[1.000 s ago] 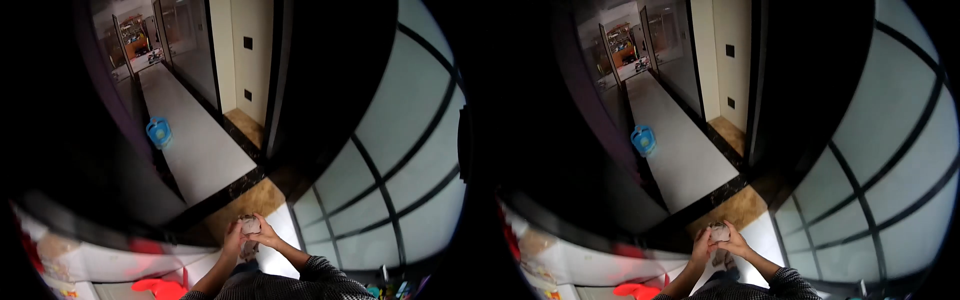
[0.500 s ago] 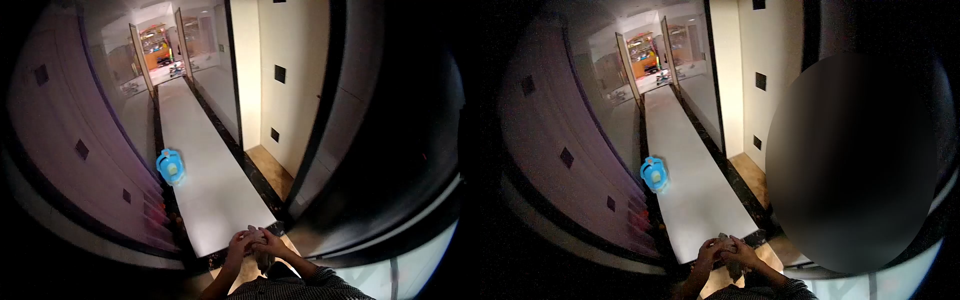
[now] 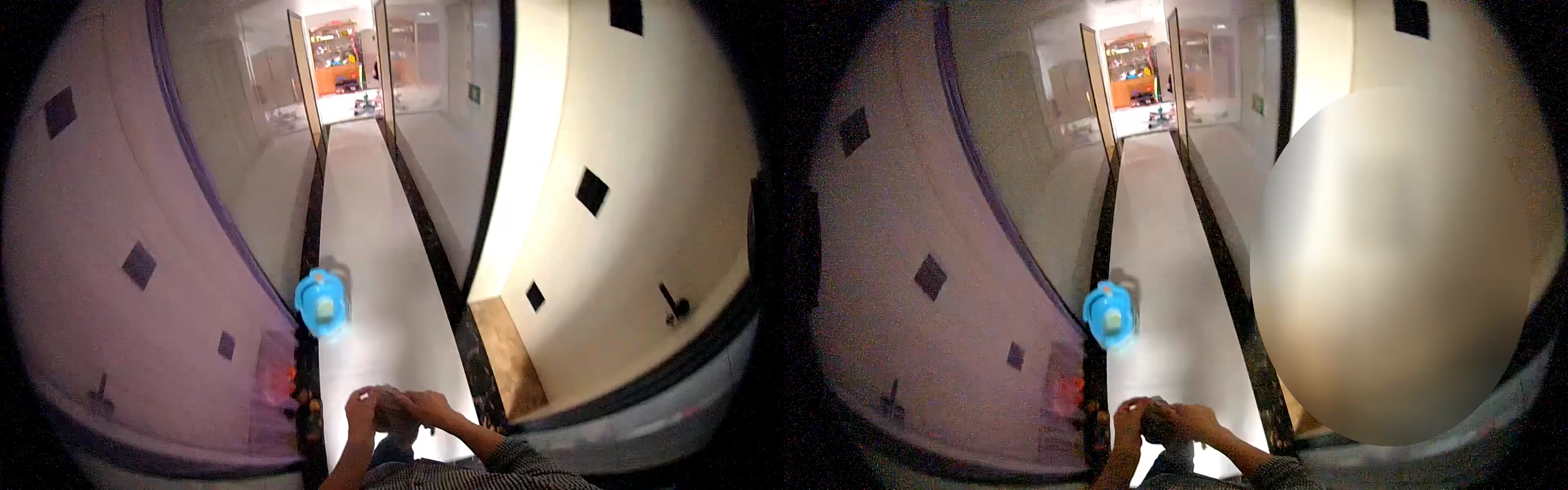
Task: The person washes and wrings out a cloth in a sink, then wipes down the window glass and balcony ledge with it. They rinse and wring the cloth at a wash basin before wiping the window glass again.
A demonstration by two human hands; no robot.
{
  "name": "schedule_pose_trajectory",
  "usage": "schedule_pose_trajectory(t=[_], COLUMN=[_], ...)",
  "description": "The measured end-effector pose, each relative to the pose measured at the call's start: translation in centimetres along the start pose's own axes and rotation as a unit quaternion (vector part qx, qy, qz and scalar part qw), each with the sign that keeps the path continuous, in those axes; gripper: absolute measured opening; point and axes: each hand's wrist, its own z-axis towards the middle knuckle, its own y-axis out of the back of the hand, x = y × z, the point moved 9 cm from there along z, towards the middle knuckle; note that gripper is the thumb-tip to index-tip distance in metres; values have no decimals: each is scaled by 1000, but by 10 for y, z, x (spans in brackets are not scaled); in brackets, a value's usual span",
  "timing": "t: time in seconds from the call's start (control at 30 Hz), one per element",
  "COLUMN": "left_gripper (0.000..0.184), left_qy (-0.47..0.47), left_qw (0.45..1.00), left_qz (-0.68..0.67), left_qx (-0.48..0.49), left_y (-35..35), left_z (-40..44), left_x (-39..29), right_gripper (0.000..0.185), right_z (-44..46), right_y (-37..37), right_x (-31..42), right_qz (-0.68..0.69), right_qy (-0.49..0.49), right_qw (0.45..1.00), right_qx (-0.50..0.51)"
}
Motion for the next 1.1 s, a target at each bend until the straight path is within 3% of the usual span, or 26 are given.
schedule_pose_trajectory(t=[0.07, 0.13, 0.17, 0.2, 0.27, 0.33, 0.4, 0.47, 0.5, 0.53, 0.57, 0.6, 0.67, 0.7, 0.8, 0.87, 0.93, 1.0, 1.03, 1.1], left_gripper=[34, 42, 43, 44, 44, 43, 42, 43, 43, 44, 51, 54, 59, 66, 67, 59, 45, 31, 28, 31], left_qy=[33, 51, 59, 71, 41, 40, 67, 73, 67, 58, 106, 55, -44, 70, -40, -81, -69, 34, 68, 7], left_qw=[998, 995, 993, 988, 978, 967, 959, 953, 958, 962, 949, 960, 973, 975, 980, 988, 993, 986, 984, 989], left_qz=[52, 58, 69, 85, 137, 154, 137, 136, 108, 82, 125, 111, 92, 76, 7, 16, 86, -158, -145, -117], left_qx=[-7, 56, 79, 103, 152, 200, 241, 261, 259, 254, 269, 250, 208, 194, 194, 134, 46, 45, 76, 92], left_y=[-27, -64, -93, -117, -158, -202, -250, -286, -302, -315, -327, -343, -359, -372, -383, -371, -351, -340, -339, -357], left_z=[63, 119, 137, 156, 223, 270, 311, 376, 406, 437, 467, 505, 574, 579, 666, 716, 790, 866, 912, 968], left_x=[-12, -38, -66, -86, -89, -100, -132, -136, -144, -155, -157, -158, -154, -191, -241, -263, -256, -236, -230, -274], right_gripper=[46, 45, 38, 33, 34, 37, 43, 46, 45, 45, 44, 43, 40, 39, 35, 37, 38, 36, 38, 33], right_z=[51, 94, 105, 118, 144, 176, 229, 285, 308, 330, 366, 401, 439, 456, 551, 598, 641, 706, 735, 802], right_y=[43, 88, 121, 149, 202, 243, 274, 304, 348, 383, 399, 413, 491, 520, 564, 604, 659, 711, 740, 772], right_x=[-11, -31, -48, -50, -99, -143, -178, -198, -177, -170, -186, -201, -154, -132, -149, -152, -149, -171, -170, -185], right_qz=[-76, -120, 18, -130, 38, 212, 418, 580, 610, 528, 484, 443, 293, 212, 335, 218, 195, 388, 421, 523], right_qy=[36, 34, -40, -40, -65, -93, -37, -43, 55, 63, 21, -24, 131, 203, 206, 134, 221, 111, 139, 141], right_qw=[996, 989, 994, 981, 967, 929, 851, 774, 744, 795, 824, 848, 893, 899, 875, 905, 848, 846, 821, 770], right_qx=[-36, -84, -102, -135, -245, -289, -317, -250, -267, -292, -293, -291, -316, -324, -283, -339, -440, -348, -359, -336])
